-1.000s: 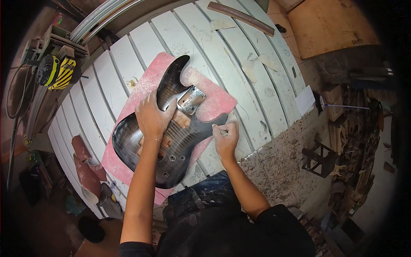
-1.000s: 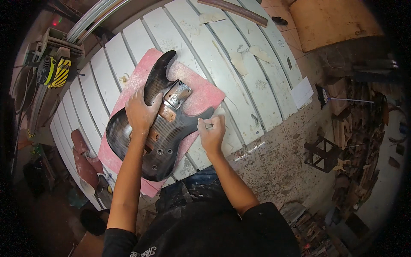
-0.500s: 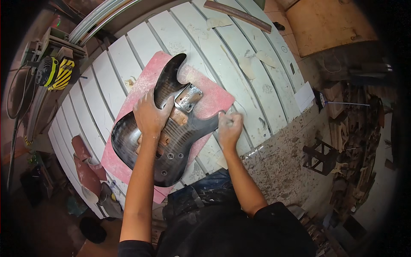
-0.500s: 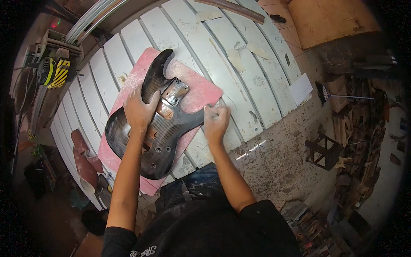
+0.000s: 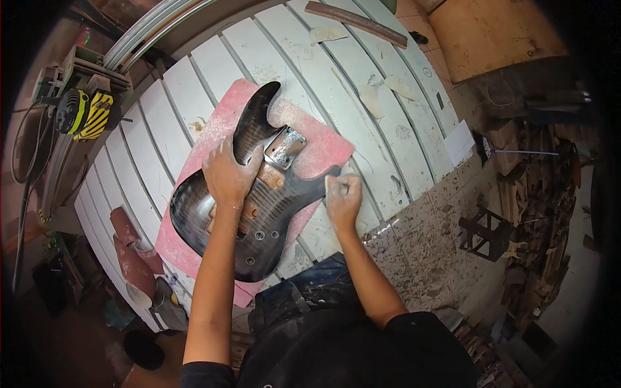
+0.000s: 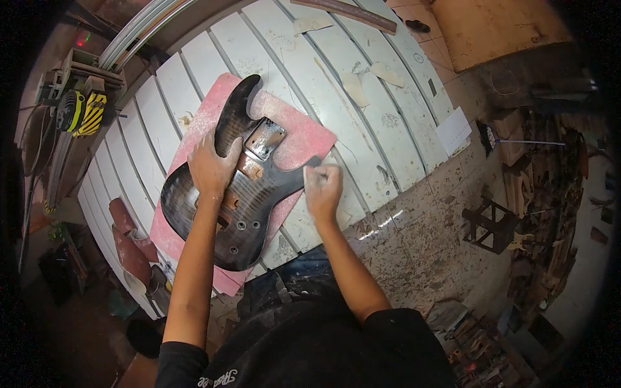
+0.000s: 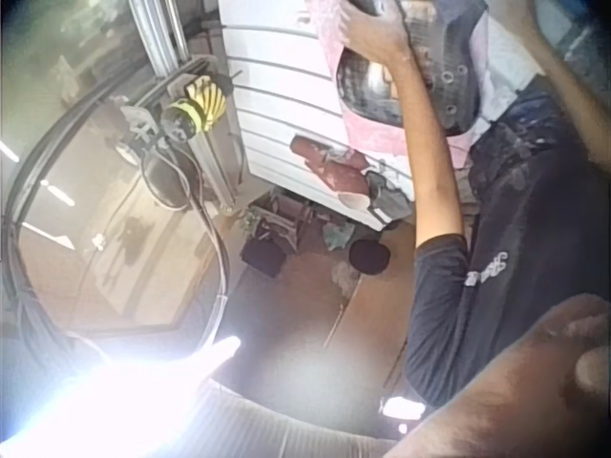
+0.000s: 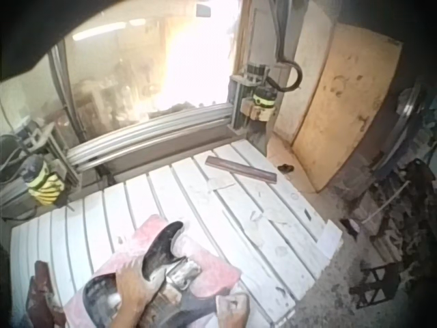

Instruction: The person sands the surface of a dark wood guitar body with a block and then by hand, moving the sandpaper across the flat surface and around the edges.

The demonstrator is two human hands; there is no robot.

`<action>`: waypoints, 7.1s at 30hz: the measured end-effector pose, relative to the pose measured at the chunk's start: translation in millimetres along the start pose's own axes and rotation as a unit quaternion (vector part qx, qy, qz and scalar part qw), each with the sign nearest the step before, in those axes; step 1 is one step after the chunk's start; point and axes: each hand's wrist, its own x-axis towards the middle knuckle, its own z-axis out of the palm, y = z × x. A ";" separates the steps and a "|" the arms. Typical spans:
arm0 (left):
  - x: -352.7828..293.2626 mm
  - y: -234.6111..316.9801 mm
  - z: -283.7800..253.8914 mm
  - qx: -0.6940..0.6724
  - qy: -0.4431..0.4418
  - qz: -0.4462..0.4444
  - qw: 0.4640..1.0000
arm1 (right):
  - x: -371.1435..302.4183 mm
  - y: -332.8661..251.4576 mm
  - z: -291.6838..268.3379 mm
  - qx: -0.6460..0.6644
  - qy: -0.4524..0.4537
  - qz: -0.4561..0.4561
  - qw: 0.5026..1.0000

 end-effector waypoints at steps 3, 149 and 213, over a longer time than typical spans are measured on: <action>1.4 6.2 -5.2 -0.008 -0.020 -0.005 1.000 | 27.2 -6.3 5.1 0.027 0.014 0.058 0.998; -143.7 -14.4 -16.2 0.037 0.150 -0.506 0.848 | 54.6 -45.8 -23.5 -0.141 -0.338 -0.252 0.896; -327.3 103.9 13.0 0.089 0.096 -0.238 0.962 | 81.7 -13.6 -155.9 0.066 -0.492 0.119 0.860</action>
